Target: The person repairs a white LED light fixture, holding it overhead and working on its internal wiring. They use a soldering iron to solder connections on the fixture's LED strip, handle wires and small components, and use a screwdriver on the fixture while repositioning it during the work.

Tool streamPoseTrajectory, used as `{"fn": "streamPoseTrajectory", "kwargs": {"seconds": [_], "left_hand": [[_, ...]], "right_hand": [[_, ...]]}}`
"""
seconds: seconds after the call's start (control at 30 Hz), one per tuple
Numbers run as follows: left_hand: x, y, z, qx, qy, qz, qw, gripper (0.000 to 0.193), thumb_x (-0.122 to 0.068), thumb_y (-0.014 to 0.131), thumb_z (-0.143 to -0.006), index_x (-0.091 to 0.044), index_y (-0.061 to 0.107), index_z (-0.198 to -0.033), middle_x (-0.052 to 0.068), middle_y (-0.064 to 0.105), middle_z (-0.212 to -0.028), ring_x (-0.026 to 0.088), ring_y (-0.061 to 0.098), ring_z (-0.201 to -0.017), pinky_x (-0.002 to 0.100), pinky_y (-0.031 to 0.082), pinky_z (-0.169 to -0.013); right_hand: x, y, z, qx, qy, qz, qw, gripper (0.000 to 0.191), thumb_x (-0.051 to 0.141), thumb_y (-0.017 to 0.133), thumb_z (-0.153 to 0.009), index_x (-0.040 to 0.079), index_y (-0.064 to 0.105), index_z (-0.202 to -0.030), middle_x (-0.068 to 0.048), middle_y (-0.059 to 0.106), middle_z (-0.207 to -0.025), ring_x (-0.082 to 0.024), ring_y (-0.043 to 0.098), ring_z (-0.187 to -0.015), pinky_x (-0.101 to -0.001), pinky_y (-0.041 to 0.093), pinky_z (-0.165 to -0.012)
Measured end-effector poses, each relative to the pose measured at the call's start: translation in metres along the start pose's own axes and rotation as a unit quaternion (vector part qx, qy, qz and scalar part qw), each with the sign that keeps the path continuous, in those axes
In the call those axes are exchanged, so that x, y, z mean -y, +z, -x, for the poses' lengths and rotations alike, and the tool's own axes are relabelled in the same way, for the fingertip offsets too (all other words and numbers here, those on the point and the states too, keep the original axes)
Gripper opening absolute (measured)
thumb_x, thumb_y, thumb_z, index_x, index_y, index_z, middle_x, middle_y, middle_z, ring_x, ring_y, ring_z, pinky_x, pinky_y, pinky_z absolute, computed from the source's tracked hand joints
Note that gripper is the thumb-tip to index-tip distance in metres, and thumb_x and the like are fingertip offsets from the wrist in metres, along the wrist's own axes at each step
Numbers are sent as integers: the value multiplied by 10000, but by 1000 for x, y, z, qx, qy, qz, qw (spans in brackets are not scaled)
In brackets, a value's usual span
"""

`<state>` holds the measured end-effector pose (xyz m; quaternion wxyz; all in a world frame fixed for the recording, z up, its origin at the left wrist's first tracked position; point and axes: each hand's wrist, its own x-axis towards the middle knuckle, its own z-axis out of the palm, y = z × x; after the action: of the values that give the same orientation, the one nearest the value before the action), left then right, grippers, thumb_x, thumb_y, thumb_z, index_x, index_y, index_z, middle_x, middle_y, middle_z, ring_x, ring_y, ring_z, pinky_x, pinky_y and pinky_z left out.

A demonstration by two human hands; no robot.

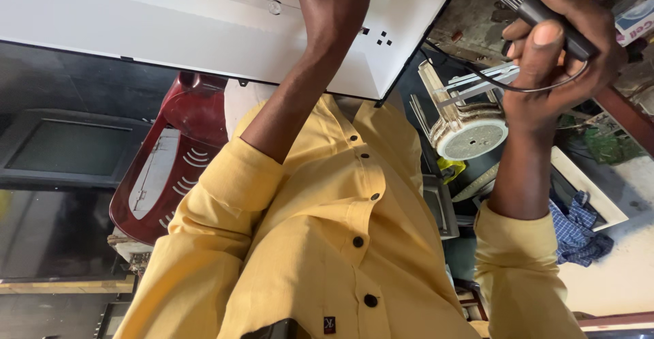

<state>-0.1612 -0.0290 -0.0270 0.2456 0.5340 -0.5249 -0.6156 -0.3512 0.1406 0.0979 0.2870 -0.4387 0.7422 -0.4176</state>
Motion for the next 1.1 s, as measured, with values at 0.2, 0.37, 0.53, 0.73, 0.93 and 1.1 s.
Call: {"fn": "streamPoseTrajectory", "kwargs": {"seconds": [0.2,0.37,0.53,0.73,0.93,1.1], "left_hand": [[4,-7,-6,8,-6,38,999,219,-41,696,-912,14,670,-702,12,672,-592,72,646,-549,255,512,-529],[5,-22,-14,20,-39,141,989,195,-30,704,-933,23,648,-753,53,689,-658,122,678,-602,288,545,-573],[3,-53,-18,44,-64,129,989,183,-85,743,-939,7,705,-785,70,730,-693,145,733,-616,302,625,-605],[4,-76,-24,88,-50,156,982,281,-103,762,-987,7,622,-769,68,670,-693,141,653,-616,301,566,-610],[8,-90,-29,118,-51,158,979,310,-111,766,-1013,-9,603,-770,66,655,-694,141,630,-611,299,529,-599],[3,-94,-26,130,-42,111,984,197,-115,743,-996,33,735,-866,97,750,-772,166,717,-653,314,614,-644]], "right_hand": [[-5,11,24,-157,2,-54,986,396,351,555,-1157,16,603,-1363,-223,695,-820,-186,580,-568,-299,430,-497],[8,38,67,-250,12,7,968,439,356,538,-1156,3,559,-1417,-202,690,-945,-199,597,-649,-312,495,-524],[37,76,128,-202,24,151,968,359,271,514,-1126,7,526,-1369,-186,648,-950,-251,590,-776,-383,475,-641],[46,103,158,-151,57,184,970,284,178,552,-1137,-42,589,-1312,-189,696,-993,-333,660,-855,-439,552,-761],[16,118,155,-142,37,190,971,292,148,581,-1135,-12,590,-1380,-186,681,-1069,-364,663,-944,-471,564,-802],[-9,120,153,-92,34,226,969,335,75,634,-1134,9,571,-1456,-189,643,-1190,-363,654,-1025,-472,553,-862]]}}
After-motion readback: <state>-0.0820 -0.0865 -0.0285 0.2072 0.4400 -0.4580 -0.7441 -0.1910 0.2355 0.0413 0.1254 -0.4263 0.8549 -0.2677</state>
